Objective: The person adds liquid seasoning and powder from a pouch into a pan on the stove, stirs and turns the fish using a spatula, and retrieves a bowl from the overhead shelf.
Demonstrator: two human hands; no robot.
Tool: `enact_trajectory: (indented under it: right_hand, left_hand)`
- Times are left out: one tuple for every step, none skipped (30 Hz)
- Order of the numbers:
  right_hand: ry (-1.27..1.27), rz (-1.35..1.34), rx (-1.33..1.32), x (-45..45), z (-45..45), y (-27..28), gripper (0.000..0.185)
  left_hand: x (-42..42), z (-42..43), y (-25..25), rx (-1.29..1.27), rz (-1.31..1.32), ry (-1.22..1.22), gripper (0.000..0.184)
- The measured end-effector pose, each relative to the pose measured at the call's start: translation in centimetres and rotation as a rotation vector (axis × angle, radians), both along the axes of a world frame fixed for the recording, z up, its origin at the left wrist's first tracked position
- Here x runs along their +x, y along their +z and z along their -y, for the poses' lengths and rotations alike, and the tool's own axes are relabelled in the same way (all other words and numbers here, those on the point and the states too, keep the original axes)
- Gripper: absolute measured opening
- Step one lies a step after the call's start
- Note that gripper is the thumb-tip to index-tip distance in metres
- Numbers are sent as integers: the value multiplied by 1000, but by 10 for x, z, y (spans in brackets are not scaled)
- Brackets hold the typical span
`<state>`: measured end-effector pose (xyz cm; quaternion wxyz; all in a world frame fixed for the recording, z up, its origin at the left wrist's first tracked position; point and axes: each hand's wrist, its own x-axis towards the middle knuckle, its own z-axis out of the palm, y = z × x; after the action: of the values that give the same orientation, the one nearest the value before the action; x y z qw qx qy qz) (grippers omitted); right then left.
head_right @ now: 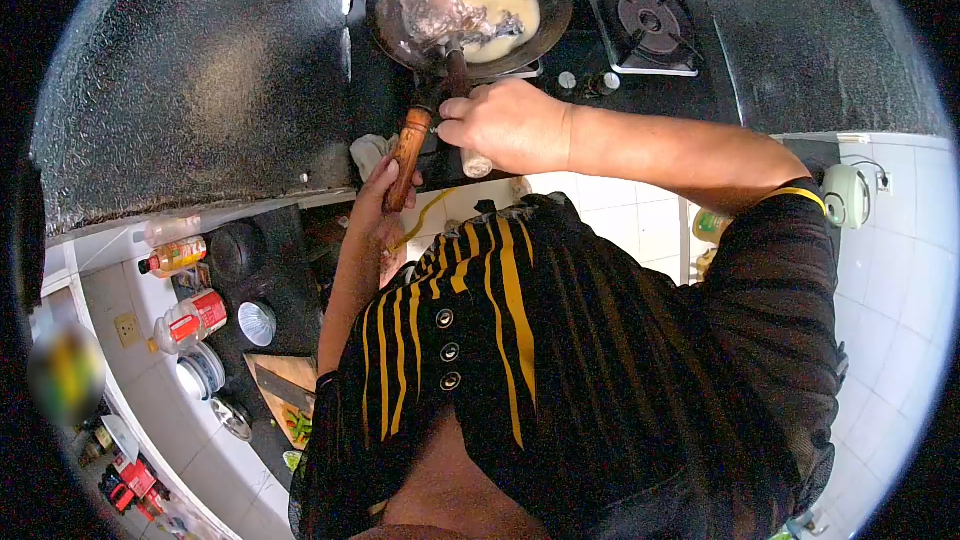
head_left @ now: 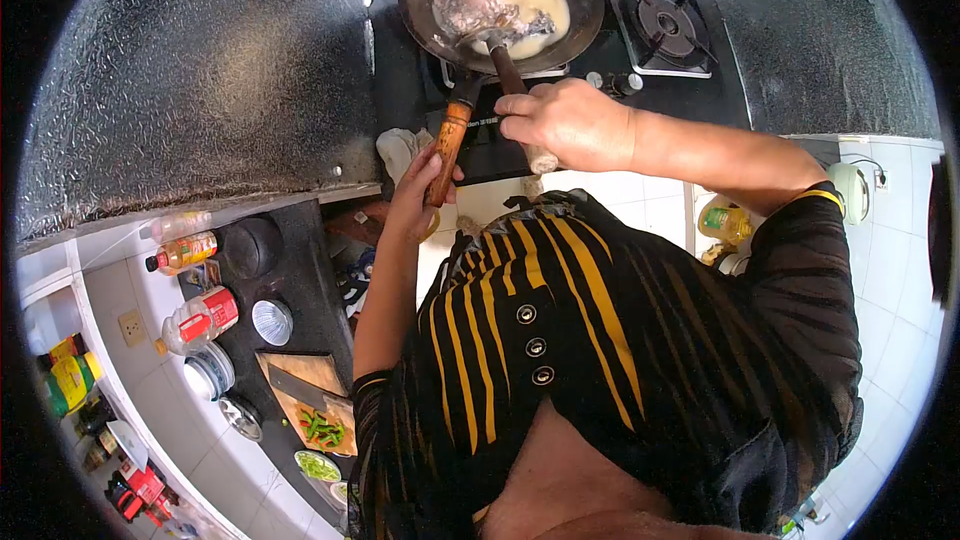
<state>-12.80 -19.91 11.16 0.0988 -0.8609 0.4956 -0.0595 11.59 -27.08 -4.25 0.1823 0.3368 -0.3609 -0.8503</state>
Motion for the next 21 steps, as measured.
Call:
enact_trajectory:
  right_hand:
    - [0, -1, -1, -2, 1, 0, 25]
    - [-4, 6, -6, -4, 3, 1, 24]
    - [-9, 14, -11, -7, 5, 2, 24]
    - [-22, 41, -43, -11, 7, 3, 22]
    - [-21, 40, -42, -11, 7, 6, 22]
    - [-25, 116, -112, -12, 8, 11, 23]
    - [-28, 192, -181, -12, 8, 17, 23]
    - [-34, 256, -176, -11, 8, 24, 22]
    - [-36, 257, -175, -9, 10, 23, 22]
    - [-82, 334, -158, -7, 14, 21, 19]
    - [-135, 408, -146, -6, 16, 20, 16]
    - [-168, 422, -181, -4, 18, 12, 16]
    - [-169, 421, -184, -4, 20, 7, 16]
    - [-203, 392, -190, -3, 22, 2, 16]
    - [-236, 363, -195, -3, 23, -2, 16]
    - [-234, 363, -197, -3, 24, -7, 16]
    - [-236, 342, -227, -2, 24, -12, 17]
    - [-239, 321, -255, -2, 24, -15, 17]
    - [-238, 321, -255, -2, 24, -18, 17]
    - [-238, 316, -270, -2, 24, -19, 17]
    - [-237, 312, -285, -3, 24, -20, 17]
  left_hand:
    - [0, 0, -1, -4, -5, -9, 49]
    - [0, 1, -1, -9, -10, -18, 49]
    - [0, 1, -1, -10, -12, -18, 49]
    - [0, 0, 0, -11, -10, -17, 49]
    - [1, 0, 0, -11, -7, -16, 49]
    - [0, 1, 0, -11, -9, -13, 49]
    - [0, 1, -1, -4, -22, -11, 49]
    - [0, 0, -1, 5, -32, -11, 48]
    - [1, 0, -2, 7, -31, -13, 48]
    - [2, 1, -3, 6, -40, -17, 48]
    - [0, 2, -3, 3, -52, -29, 48]
    - [-1, 3, -3, 0, -55, -31, 48]
    - [-1, 3, -2, -9, -52, -36, 48]
    - [0, 2, -2, -17, -47, -41, 47]
    - [1, 2, -1, -18, -46, -41, 47]
    - [0, 2, -1, -21, -37, -32, 48]
    - [0, 1, -1, -23, -28, -23, 48]
    - [0, 0, -1, -22, -27, -23, 48]
    - [0, 0, 1, -19, -35, -19, 49]
    - [0, 0, 2, -15, -43, -15, 49]
    - [-1, 0, 3, -14, -43, -15, 49]
